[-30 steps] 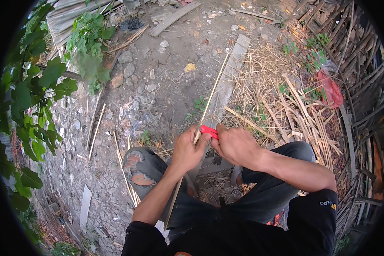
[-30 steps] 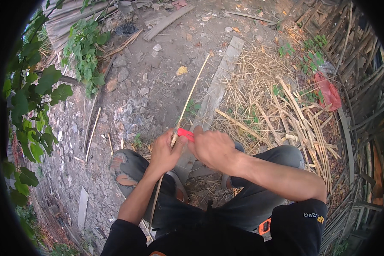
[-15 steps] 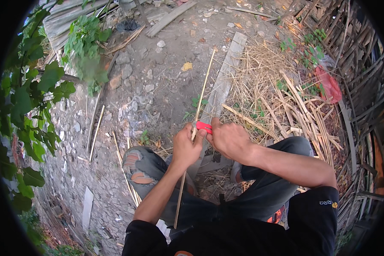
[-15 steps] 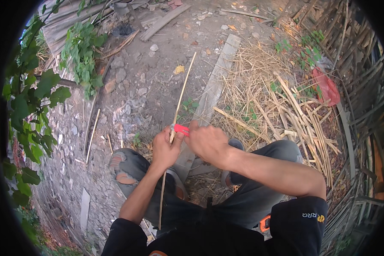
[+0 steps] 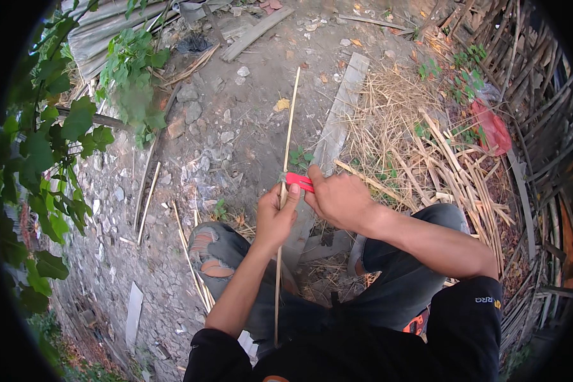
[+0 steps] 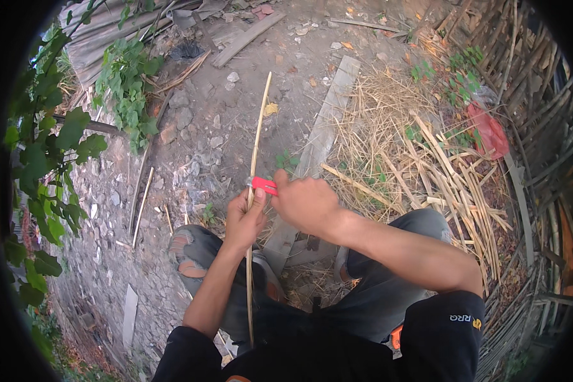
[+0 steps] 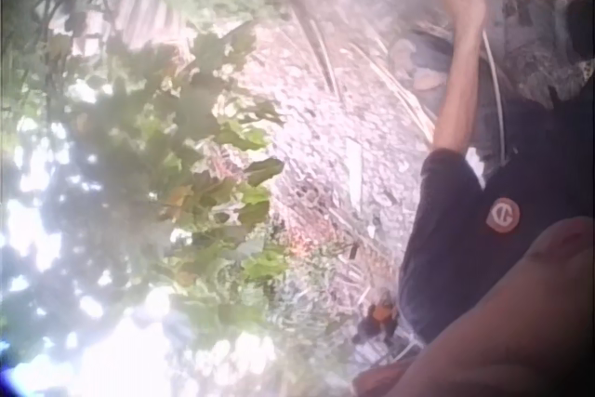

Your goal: The person sits on the ground and uses a red utility knife to shave and smooth a long, thin bamboo strip. They hold the strip with their left hand and repeatedly scrape the blade along its length to remove the outer layer and refine its shape.

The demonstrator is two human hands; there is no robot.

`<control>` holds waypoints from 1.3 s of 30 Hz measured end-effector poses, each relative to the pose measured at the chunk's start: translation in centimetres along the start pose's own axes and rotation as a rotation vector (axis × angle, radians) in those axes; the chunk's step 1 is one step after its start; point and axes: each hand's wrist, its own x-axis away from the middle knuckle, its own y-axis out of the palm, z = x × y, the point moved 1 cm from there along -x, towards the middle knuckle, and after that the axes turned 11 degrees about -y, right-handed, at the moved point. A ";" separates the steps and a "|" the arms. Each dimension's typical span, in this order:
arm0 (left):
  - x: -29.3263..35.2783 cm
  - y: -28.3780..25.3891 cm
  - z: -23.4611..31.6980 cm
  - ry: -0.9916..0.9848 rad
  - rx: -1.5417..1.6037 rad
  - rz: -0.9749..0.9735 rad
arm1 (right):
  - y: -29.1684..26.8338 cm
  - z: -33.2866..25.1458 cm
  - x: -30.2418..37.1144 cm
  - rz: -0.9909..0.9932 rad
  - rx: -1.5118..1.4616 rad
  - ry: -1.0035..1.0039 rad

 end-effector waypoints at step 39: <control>1.3 0.2 0.1 0.283 -0.598 0.128 | 0.2 1.3 0.9 -0.178 -0.262 0.007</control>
